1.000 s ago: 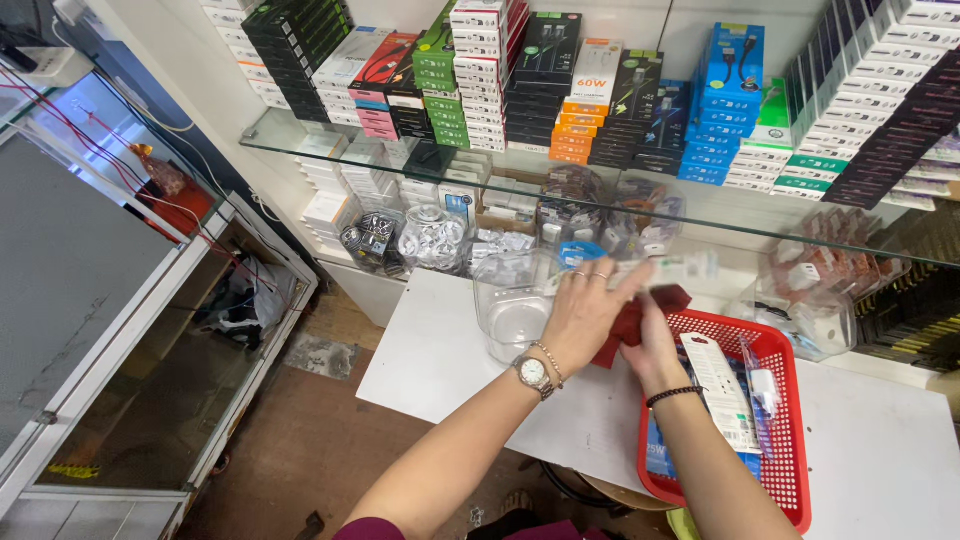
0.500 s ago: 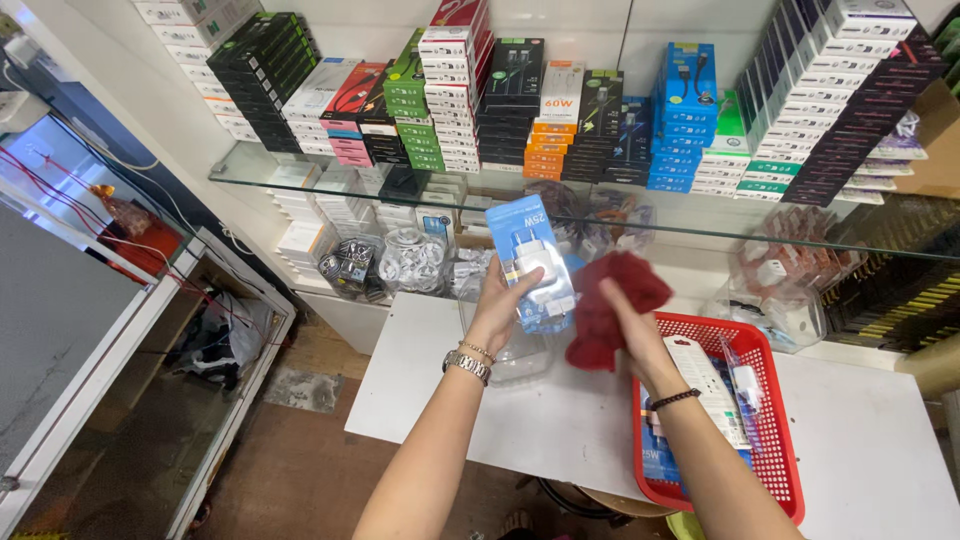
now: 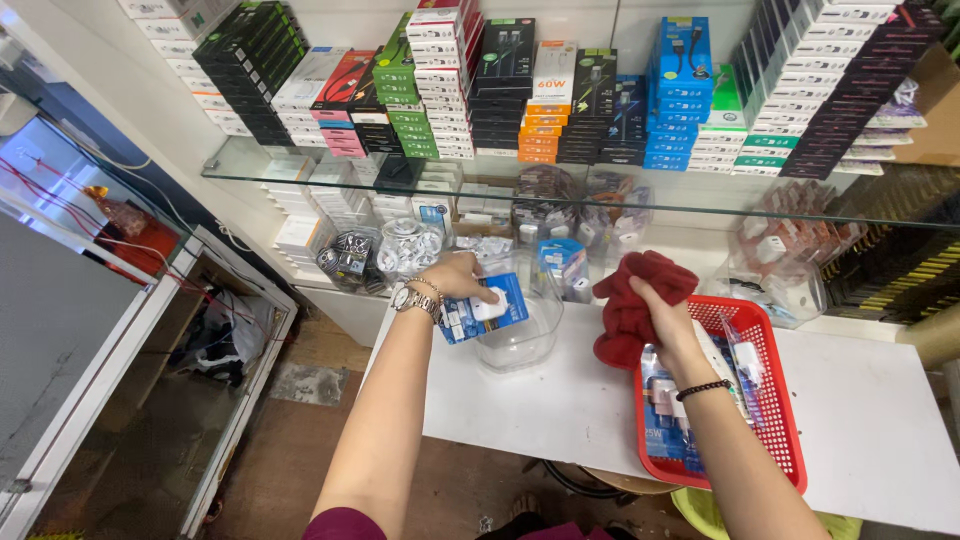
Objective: The person wipes packaged phone chargers and adapter boxes one at a time with a red cloth, then places each cleaned package into a red plastic basket on the counter. They occasionally move a clear plastic container aside and stack cleaned packages inside it before continuing with more packages.
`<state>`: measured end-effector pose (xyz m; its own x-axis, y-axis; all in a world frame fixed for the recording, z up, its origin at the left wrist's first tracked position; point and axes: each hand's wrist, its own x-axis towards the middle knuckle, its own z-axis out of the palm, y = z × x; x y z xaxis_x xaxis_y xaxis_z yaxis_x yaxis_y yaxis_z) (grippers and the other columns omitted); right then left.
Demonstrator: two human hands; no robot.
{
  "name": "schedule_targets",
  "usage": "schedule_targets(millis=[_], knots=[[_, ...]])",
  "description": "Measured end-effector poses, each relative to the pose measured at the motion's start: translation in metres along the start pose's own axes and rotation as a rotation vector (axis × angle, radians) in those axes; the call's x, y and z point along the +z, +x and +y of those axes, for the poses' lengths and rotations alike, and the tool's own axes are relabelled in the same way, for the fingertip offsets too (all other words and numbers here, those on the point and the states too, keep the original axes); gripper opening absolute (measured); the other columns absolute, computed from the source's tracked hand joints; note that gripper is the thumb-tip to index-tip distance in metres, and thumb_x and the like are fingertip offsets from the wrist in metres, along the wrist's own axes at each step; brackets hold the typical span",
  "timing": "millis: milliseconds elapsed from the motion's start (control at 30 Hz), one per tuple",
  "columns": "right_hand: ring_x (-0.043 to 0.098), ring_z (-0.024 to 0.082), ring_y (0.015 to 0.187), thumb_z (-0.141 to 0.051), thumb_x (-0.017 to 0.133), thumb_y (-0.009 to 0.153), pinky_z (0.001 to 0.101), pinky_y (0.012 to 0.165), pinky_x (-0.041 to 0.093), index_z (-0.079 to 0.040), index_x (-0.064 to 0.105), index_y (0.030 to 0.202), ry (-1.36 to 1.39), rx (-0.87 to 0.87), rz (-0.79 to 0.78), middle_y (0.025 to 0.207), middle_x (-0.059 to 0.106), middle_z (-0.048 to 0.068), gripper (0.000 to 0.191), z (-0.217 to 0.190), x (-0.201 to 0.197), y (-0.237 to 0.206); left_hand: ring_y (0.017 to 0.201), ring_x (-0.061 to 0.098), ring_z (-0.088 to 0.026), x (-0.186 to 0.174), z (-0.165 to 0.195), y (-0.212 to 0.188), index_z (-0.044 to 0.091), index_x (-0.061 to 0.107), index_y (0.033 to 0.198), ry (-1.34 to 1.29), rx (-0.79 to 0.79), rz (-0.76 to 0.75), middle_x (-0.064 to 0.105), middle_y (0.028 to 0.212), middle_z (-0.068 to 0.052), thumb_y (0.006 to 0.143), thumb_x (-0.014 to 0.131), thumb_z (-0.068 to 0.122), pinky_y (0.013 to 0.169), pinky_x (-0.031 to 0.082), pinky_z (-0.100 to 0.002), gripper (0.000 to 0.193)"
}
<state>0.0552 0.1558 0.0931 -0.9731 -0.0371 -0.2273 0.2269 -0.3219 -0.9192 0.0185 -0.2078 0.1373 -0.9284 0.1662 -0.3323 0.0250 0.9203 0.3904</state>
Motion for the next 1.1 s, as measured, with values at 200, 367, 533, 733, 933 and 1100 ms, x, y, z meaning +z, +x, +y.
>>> schedule_targets(millis=[200, 367, 533, 733, 933, 1100], knots=[[0.066, 0.018, 0.106, -0.024, 0.071, 0.091, 0.0355, 0.088, 0.054, -0.007, 0.058, 0.134, -0.076, 0.098, 0.045, 0.118, 0.068, 0.006, 0.048, 0.001, -0.002, -0.019, 0.094, 0.075, -0.031, 0.025, 0.021, 0.033, 0.003, 0.082, 0.1, 0.308, 0.053, -0.215, 0.078, 0.101, -0.018, 0.064, 0.089, 0.051, 0.088, 0.059, -0.04, 0.061], [0.068, 0.016, 0.107, -0.022, 0.07, 0.09, 0.0345, 0.088, 0.056, -0.011, 0.056, 0.136, 0.06, -0.056, 0.115, 0.12, 0.069, 0.003, 0.049, -0.025, -0.046, -0.016, 0.099, 0.069, -0.036, 0.052, 0.069, 0.041, 0.01, 0.078, 0.097, 0.364, 0.091, 0.332, 0.072, 0.102, -0.016, 0.074, 0.083, 0.039, 0.086, 0.053, -0.05, 0.037], [0.068, 0.018, 0.106, -0.019, 0.072, 0.094, 0.034, 0.088, 0.057, -0.004, 0.058, 0.133, -0.032, -0.24, 0.208, 0.121, 0.069, 0.006, 0.044, -0.051, -0.121, -0.001, 0.083, 0.074, -0.034, 0.129, 0.19, 0.055, 0.006, 0.073, 0.09, -0.439, 0.394, 0.479, 0.076, 0.088, -0.015, 0.093, 0.067, 0.038, 0.077, 0.058, -0.045, 0.033], [0.068, 0.017, 0.104, -0.014, 0.075, 0.087, 0.0333, 0.088, 0.056, -0.004, 0.062, 0.128, -0.282, -0.124, 0.225, 0.119, 0.071, 0.006, 0.044, -0.06, -0.19, -0.009, 0.086, 0.072, -0.038, 0.222, 0.271, 0.089, -0.001, 0.078, 0.086, -0.533, -0.087, 0.169, 0.073, 0.088, -0.027, 0.084, 0.077, 0.054, 0.082, 0.056, -0.046, 0.055], [0.068, 0.021, 0.107, -0.016, 0.078, 0.086, 0.0351, 0.09, 0.055, -0.003, 0.06, 0.13, -0.431, -0.138, 0.224, 0.121, 0.072, 0.01, 0.049, -0.042, -0.221, -0.021, 0.097, 0.071, -0.027, 0.259, 0.294, 0.106, -0.001, 0.064, 0.109, -1.213, -0.021, 0.265, 0.073, 0.103, -0.018, 0.09, 0.066, 0.028, 0.088, 0.054, -0.039, 0.035], [0.056, 0.05, 0.121, -0.026, 0.09, 0.068, 0.0503, 0.102, 0.046, -0.005, 0.06, 0.133, -1.334, -0.966, 0.315, 0.132, 0.065, 0.025, 0.074, -0.013, -0.162, -0.03, 0.106, 0.063, -0.019, 0.245, 0.314, 0.079, 0.003, 0.053, 0.124, -1.263, 0.138, 0.34, 0.067, 0.115, -0.012, 0.104, 0.052, 0.018, 0.094, 0.049, -0.034, 0.024]])
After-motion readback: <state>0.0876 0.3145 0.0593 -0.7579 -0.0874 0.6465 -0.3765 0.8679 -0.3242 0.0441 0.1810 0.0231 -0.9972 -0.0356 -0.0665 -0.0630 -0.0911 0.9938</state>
